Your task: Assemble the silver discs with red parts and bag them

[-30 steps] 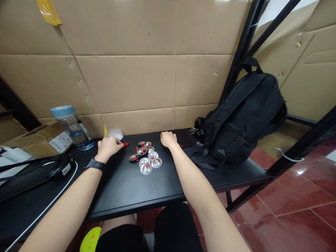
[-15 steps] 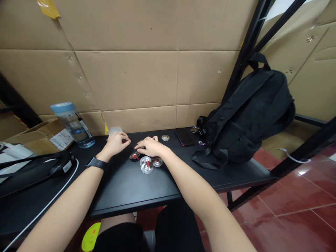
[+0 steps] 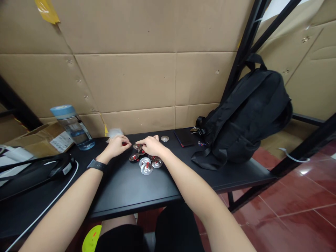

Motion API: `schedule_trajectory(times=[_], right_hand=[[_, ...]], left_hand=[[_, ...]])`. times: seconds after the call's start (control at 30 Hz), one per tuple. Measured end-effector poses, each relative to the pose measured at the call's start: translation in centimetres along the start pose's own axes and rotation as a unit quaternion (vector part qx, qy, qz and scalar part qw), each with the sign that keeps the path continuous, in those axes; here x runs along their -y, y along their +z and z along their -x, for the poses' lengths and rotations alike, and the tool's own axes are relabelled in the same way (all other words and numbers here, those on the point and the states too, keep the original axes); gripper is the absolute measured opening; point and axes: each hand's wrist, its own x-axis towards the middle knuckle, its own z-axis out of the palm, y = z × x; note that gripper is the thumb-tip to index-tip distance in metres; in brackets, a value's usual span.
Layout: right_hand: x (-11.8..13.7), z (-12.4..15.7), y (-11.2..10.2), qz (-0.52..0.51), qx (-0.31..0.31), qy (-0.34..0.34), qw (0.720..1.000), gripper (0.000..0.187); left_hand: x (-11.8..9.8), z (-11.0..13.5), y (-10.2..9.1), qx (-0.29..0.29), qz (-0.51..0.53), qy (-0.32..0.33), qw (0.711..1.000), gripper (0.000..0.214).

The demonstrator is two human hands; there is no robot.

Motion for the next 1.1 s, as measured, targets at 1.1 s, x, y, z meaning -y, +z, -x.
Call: schedule_trajectory(times=[1.1], right_hand=[[-1.5, -1.1, 1.7, -0.440, -0.108, -0.026, 0.891, 0.059]], left_hand=[[-4.9, 0.1, 0.6, -0.130, 0.191, 0.038, 0.972, 0.015]])
